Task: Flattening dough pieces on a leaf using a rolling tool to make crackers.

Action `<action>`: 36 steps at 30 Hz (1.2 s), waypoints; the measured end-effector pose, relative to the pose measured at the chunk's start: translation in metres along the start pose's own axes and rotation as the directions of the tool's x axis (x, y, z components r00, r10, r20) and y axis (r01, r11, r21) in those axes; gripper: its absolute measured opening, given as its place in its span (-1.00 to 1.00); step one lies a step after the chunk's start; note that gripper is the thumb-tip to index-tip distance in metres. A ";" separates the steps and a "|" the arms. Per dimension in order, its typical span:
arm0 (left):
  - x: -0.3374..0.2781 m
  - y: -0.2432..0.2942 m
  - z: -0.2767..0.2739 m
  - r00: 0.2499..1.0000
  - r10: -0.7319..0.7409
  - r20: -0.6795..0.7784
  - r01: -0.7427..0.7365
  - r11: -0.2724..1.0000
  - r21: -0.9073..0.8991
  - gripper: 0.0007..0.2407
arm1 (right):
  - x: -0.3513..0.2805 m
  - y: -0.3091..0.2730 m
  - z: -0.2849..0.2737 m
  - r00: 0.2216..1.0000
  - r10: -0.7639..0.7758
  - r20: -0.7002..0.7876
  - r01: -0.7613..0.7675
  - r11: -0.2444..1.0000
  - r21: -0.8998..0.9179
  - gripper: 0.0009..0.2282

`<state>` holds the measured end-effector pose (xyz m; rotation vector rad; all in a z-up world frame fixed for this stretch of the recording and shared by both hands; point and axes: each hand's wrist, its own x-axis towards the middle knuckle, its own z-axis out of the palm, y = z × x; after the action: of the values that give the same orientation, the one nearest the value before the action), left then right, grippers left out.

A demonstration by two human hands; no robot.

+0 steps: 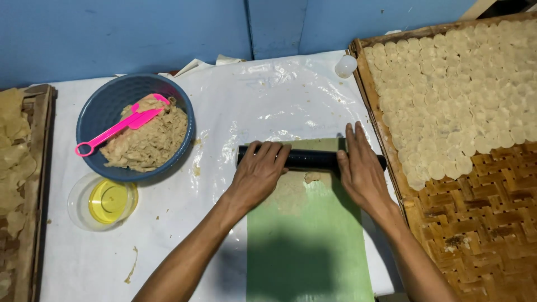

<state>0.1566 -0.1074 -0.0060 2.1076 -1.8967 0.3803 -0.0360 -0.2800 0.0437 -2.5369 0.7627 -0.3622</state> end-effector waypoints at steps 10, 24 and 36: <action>-0.016 0.028 -0.031 1.000 -0.028 -0.011 0.027 0.997 -0.071 -0.61 | -0.018 0.004 -0.002 0.994 -0.106 -0.031 0.099 0.980 -0.171 -0.46; 0.028 0.021 -0.025 0.972 -0.221 0.082 0.230 0.963 -0.143 -0.45 | 0.027 0.032 0.022 0.999 -0.017 0.030 0.027 0.936 -0.352 -0.45; 0.007 0.047 -0.033 0.950 -0.295 0.106 0.308 0.942 -0.137 -0.44 | -0.013 0.022 0.028 0.997 -0.071 -0.034 0.052 0.922 -0.384 -0.47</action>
<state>0.1100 -0.1057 0.0286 2.2911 -1.5508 0.0772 -0.0460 -0.2781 0.0070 -2.9332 0.8419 -0.3195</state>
